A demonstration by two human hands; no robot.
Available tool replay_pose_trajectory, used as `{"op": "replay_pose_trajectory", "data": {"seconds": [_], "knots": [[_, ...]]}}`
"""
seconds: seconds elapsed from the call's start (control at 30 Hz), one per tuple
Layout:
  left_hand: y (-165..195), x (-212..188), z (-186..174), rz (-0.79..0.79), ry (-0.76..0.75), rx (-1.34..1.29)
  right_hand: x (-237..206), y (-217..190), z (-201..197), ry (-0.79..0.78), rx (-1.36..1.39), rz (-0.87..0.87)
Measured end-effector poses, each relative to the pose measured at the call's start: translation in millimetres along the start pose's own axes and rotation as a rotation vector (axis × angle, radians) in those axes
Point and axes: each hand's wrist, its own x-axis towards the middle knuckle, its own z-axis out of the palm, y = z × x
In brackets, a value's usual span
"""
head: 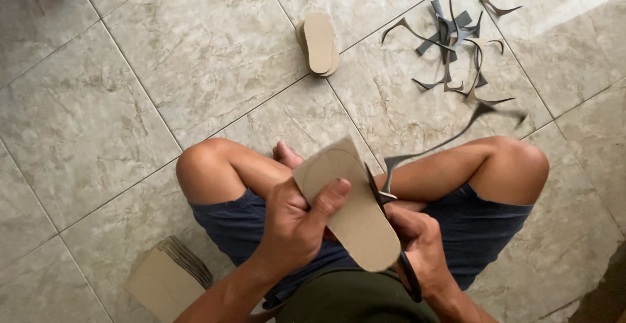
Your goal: The person sits cross-legged on a tiled floor and cuts insole shapes out of cardboard sheets with scissors, following drawn outlines. They trim the edges of each cut insole, set finished insoles on the floor beside them, and toss the curved cardboard scraps onto a growing scrap pile.
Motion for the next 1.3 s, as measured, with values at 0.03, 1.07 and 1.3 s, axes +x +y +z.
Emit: {"op": "replay_pose_trajectory", "data": {"seconds": [0.03,1.07,1.3], "knots": [[2,-2,-1,-0.005,-0.006,0.065,1,-1,2,-0.023,0.073,0.002],[-2,0,-14,-0.109,-0.288,-0.087,0,0,-6,0.002,-0.038,0.061],[3,1,-26,-0.131,-0.371,-0.076,-1,-7,-6,-0.057,-0.055,-0.014]]}}
